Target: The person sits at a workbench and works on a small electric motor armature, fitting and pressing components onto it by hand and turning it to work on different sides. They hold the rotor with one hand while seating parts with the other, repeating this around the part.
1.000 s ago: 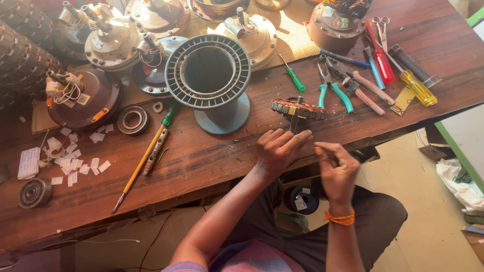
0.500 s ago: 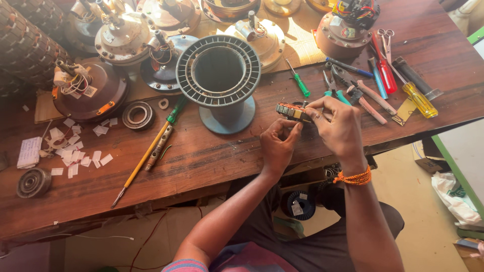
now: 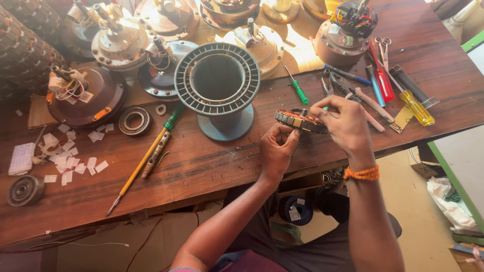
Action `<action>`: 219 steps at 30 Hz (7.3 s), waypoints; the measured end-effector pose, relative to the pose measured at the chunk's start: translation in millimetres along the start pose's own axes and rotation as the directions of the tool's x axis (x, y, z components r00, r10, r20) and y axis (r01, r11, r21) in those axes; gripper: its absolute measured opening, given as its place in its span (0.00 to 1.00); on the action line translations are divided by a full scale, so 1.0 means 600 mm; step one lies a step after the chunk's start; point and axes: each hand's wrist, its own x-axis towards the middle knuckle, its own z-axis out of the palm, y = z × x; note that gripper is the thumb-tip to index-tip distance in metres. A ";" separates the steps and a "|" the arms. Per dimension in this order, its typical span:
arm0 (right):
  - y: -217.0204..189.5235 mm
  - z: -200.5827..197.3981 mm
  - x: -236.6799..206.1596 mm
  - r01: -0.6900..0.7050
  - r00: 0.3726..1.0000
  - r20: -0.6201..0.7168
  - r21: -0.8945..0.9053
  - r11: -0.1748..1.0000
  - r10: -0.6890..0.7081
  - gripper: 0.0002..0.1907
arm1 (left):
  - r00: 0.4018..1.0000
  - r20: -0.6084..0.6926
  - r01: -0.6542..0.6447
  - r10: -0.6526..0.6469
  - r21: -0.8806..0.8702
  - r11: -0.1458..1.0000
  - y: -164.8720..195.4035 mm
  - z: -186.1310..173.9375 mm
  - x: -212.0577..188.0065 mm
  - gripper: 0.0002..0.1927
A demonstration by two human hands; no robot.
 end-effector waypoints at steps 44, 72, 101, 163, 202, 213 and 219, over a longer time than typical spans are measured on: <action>0.008 0.063 -0.219 -0.030 0.950 -0.307 0.072 0.997 0.050 0.05 | 0.507 0.579 -0.857 0.639 0.416 0.304 0.025 -0.073 0.060 0.07; 0.095 -0.017 -0.047 -0.119 0.990 -0.044 0.291 0.949 0.137 0.06 | 0.561 0.401 -0.794 0.724 0.508 0.334 0.076 -0.049 0.008 0.13; 0.037 0.080 -0.156 0.179 0.947 -0.268 -0.017 0.984 -0.178 0.04 | 0.553 0.696 -0.764 0.458 0.204 0.612 0.063 -0.058 0.096 0.22; 0.021 0.066 -0.155 0.280 0.920 -0.227 -0.184 0.942 -0.318 0.05 | 0.315 0.746 -0.947 0.586 0.285 0.146 0.048 -0.067 0.099 0.24; 0.050 -0.017 -0.055 -0.111 0.991 -0.047 0.268 0.957 0.128 0.06 | 0.484 0.413 -0.836 0.771 0.480 0.267 0.050 -0.055 0.013 0.23; 0.004 0.038 -0.143 0.095 0.973 -0.203 -0.080 0.992 -0.110 0.04 | 0.473 0.732 -0.811 0.490 0.146 0.566 0.056 -0.064 0.103 0.39; 0.028 0.119 -0.166 0.186 0.926 -0.329 -0.024 0.982 -0.183 0.04 | 0.242 0.744 -0.969 0.623 0.219 0.114 0.059 -0.085 0.102 0.24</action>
